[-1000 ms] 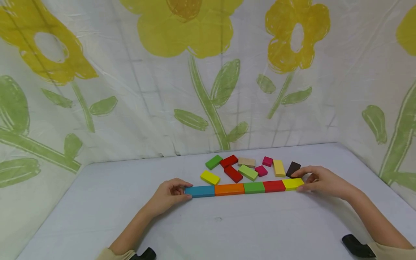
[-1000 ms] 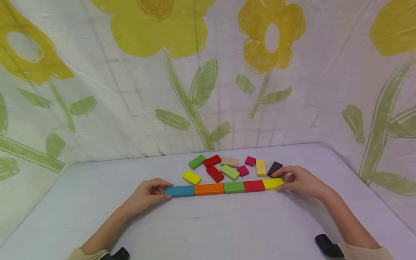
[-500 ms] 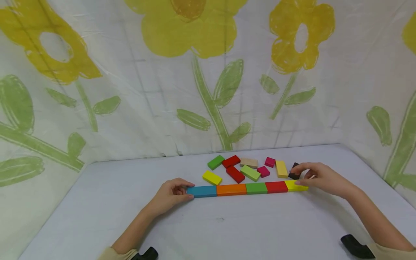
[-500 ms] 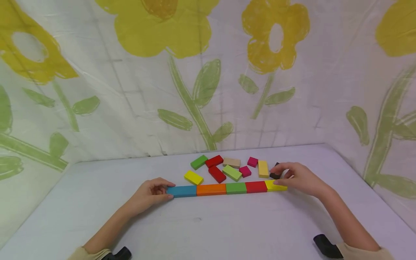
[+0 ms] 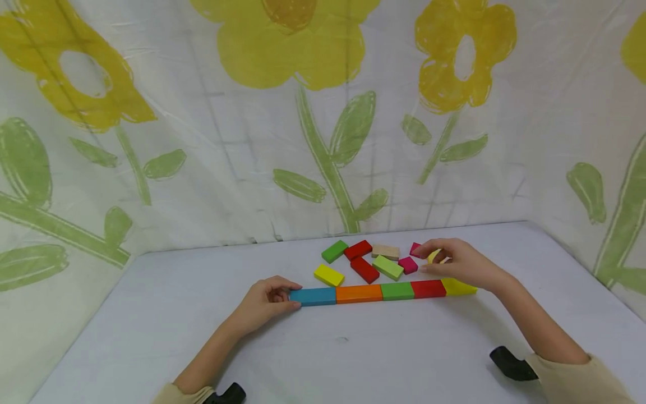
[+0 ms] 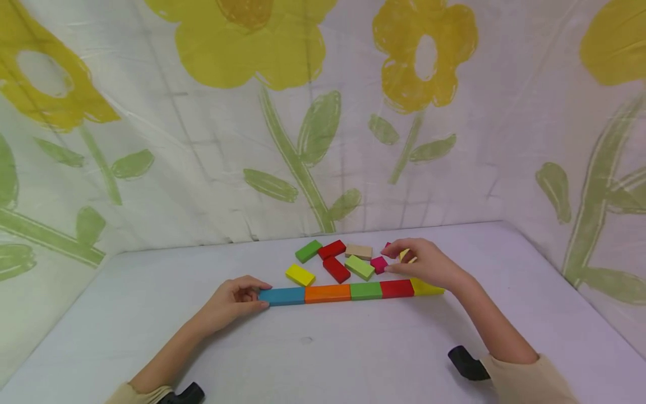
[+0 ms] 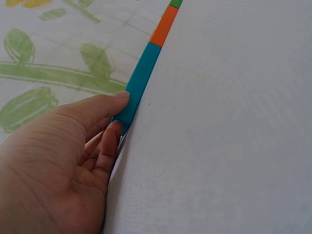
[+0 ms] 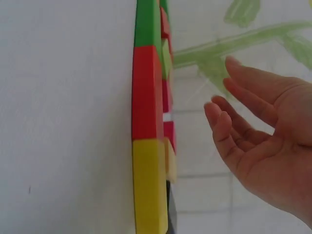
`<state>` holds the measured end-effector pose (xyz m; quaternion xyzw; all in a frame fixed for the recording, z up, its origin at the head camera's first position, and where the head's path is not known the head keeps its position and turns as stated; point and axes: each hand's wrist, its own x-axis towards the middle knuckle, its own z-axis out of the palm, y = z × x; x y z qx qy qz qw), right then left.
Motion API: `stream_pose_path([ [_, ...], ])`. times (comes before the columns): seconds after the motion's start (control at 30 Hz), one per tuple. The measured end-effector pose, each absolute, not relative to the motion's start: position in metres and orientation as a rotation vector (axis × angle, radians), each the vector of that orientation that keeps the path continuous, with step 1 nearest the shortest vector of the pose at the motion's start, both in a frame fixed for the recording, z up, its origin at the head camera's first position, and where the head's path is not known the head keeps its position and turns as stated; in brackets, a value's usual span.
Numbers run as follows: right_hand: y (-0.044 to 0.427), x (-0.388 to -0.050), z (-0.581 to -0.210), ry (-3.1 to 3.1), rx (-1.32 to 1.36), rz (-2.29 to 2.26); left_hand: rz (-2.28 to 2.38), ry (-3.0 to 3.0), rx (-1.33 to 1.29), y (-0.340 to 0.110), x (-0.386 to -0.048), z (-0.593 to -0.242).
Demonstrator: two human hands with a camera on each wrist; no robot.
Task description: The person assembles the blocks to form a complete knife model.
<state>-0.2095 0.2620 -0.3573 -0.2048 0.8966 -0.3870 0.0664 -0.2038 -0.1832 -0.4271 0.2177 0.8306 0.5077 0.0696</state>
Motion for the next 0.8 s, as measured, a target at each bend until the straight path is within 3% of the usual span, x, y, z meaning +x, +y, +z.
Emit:
stream_pose_path([
  [0.8, 0.135, -0.235, -0.371, 2.604, -0.745, -1.268, 1.534, 2.577, 0.636, -0.176, -0.199, -0.427],
])
